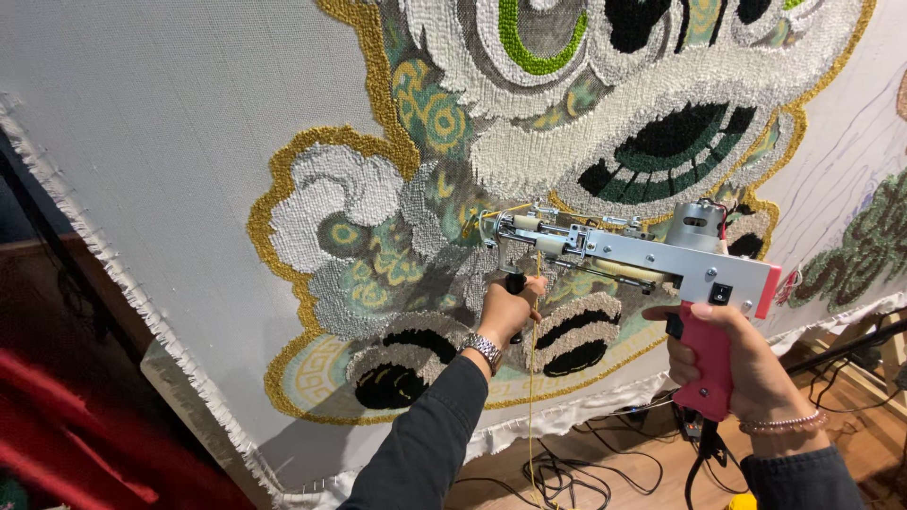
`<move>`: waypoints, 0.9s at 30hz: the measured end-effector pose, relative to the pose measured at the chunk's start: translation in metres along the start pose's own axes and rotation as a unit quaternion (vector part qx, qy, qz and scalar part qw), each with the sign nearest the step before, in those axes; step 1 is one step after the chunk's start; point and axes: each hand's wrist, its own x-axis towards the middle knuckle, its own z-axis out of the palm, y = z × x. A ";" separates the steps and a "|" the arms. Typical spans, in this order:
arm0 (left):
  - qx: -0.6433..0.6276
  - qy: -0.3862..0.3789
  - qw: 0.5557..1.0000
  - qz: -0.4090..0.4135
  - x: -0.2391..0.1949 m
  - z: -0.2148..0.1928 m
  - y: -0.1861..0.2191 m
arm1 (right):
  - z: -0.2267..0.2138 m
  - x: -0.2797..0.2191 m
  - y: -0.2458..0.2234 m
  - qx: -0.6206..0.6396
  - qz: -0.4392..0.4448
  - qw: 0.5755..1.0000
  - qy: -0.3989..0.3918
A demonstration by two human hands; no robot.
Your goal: The person uses a handheld tufting gun to apply yellow yarn into a stretched canvas, following a pre-drawn design of a stylized lion head. They guide the tool along the pattern lines and occasionally adjust the yarn feed with their left hand.
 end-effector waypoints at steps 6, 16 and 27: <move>-0.004 0.000 1.000 -0.012 0.006 -0.004 -0.003 | 0.012 -0.001 -0.001 -0.003 0.011 1.000 0.026; 0.036 0.010 0.999 -0.012 0.018 -0.027 0.009 | 0.045 0.008 0.003 -0.051 -0.041 0.998 0.018; 0.007 -0.016 1.000 -0.004 0.039 -0.048 0.000 | 0.068 0.021 0.011 -0.150 -0.086 0.984 0.044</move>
